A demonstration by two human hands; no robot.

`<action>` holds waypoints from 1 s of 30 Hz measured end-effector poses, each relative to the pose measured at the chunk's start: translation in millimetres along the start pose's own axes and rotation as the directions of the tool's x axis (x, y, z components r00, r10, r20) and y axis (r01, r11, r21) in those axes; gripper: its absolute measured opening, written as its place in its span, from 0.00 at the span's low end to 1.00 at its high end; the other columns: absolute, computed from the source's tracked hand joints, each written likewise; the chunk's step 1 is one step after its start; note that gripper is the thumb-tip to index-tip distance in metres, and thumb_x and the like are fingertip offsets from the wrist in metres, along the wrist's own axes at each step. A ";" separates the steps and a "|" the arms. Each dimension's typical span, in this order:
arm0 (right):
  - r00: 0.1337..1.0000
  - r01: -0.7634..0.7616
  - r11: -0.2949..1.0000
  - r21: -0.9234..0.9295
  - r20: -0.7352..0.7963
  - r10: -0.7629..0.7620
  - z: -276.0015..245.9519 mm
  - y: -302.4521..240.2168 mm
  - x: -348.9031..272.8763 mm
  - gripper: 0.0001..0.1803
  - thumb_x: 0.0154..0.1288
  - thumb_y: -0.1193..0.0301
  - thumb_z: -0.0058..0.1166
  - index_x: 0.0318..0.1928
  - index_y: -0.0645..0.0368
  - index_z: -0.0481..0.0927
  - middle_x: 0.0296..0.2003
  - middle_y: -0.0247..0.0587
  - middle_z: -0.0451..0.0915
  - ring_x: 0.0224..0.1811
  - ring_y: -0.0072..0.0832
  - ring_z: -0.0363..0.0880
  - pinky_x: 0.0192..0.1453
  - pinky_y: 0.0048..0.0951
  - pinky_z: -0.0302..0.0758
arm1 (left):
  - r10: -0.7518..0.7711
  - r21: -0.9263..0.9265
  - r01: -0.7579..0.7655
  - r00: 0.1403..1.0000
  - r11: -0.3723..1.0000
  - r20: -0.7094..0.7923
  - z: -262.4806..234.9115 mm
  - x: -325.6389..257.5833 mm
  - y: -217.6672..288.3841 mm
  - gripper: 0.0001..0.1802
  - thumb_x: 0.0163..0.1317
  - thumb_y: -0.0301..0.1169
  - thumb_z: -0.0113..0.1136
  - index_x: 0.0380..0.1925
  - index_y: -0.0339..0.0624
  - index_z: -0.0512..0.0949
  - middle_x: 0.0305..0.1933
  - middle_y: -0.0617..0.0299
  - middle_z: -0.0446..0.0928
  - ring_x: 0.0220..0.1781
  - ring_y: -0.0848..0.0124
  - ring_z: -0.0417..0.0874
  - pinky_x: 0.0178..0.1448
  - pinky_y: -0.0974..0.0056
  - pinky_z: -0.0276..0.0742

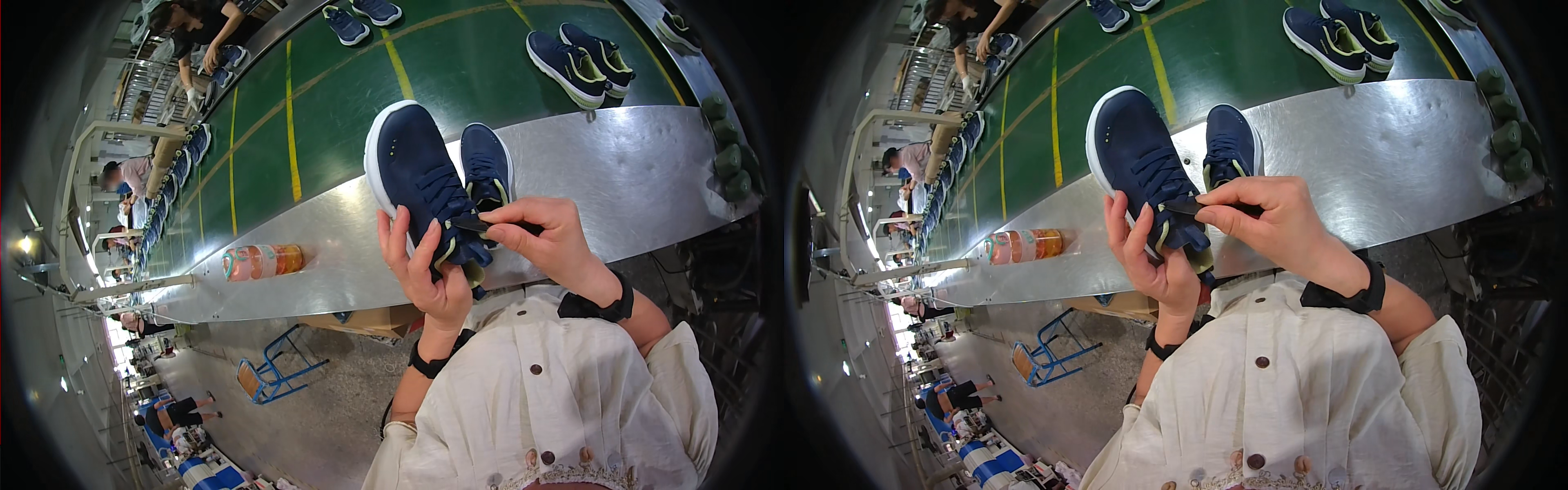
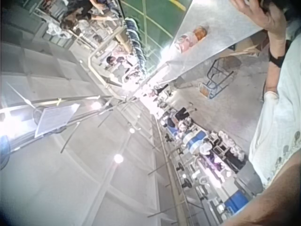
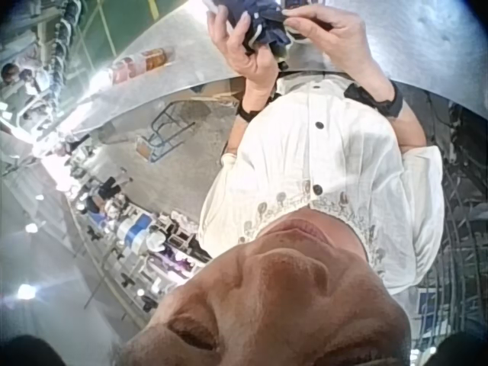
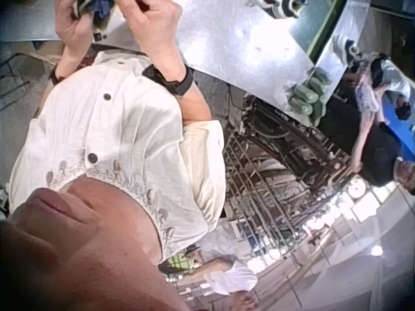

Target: Inspecting pairs of sneakers and placing them onto a circular conveyor belt in a shoe factory.

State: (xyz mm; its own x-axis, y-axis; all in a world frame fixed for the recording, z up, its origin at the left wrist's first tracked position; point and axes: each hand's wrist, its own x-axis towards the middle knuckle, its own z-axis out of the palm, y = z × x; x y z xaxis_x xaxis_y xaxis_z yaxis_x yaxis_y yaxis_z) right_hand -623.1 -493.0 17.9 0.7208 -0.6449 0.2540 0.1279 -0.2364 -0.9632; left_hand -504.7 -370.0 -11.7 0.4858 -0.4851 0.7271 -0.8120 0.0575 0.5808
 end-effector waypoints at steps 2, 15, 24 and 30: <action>1.000 -0.002 1.000 0.008 -0.004 0.002 -0.7 -0.4 -1.0 0.09 0.56 0.73 0.64 0.38 0.62 0.85 0.27 0.38 0.84 0.26 0.16 0.79 0.29 0.18 0.73 | -0.006 -0.007 0.006 1.000 1.000 -0.013 0.6 0.2 0.4 0.26 0.48 0.13 0.48 0.49 0.40 0.75 0.65 0.46 0.63 0.72 0.43 0.55 0.73 0.45 0.50; 0.976 0.212 0.965 -0.155 -0.020 -0.218 4.4 6.1 -0.7 0.09 0.54 0.72 0.66 0.37 0.61 0.85 0.24 0.38 0.82 0.22 0.21 0.77 0.25 0.21 0.70 | 0.038 0.032 -0.038 0.999 0.999 0.012 -4.7 1.5 -1.6 0.25 0.51 0.12 0.49 0.50 0.41 0.73 0.66 0.46 0.62 0.72 0.46 0.56 0.73 0.48 0.50; 0.992 0.125 0.991 -0.040 -0.020 -0.125 4.5 4.7 -0.8 0.10 0.55 0.72 0.66 0.38 0.62 0.85 0.24 0.38 0.82 0.23 0.19 0.77 0.26 0.20 0.70 | -0.006 -0.060 0.002 0.998 0.998 -0.064 1.1 0.0 -5.1 0.29 0.42 0.13 0.45 0.49 0.42 0.74 0.65 0.45 0.64 0.71 0.38 0.55 0.72 0.41 0.50; 1.000 0.016 0.999 0.031 -0.003 -0.016 6.4 1.2 0.8 0.10 0.55 0.72 0.66 0.37 0.62 0.85 0.25 0.38 0.83 0.25 0.18 0.79 0.27 0.19 0.72 | 0.045 0.020 -0.045 0.999 0.999 -0.014 -3.3 -0.3 -4.6 0.30 0.42 0.14 0.45 0.49 0.42 0.75 0.65 0.45 0.64 0.71 0.37 0.54 0.71 0.40 0.50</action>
State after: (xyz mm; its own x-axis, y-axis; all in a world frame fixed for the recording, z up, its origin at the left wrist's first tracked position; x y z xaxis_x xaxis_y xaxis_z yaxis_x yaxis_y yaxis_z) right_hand -618.0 -489.1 16.4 0.7166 -0.6433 0.2695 0.1607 -0.2238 -0.9613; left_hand -500.1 -367.2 -13.4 0.4533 -0.4700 0.7574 -0.8390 0.0620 0.5406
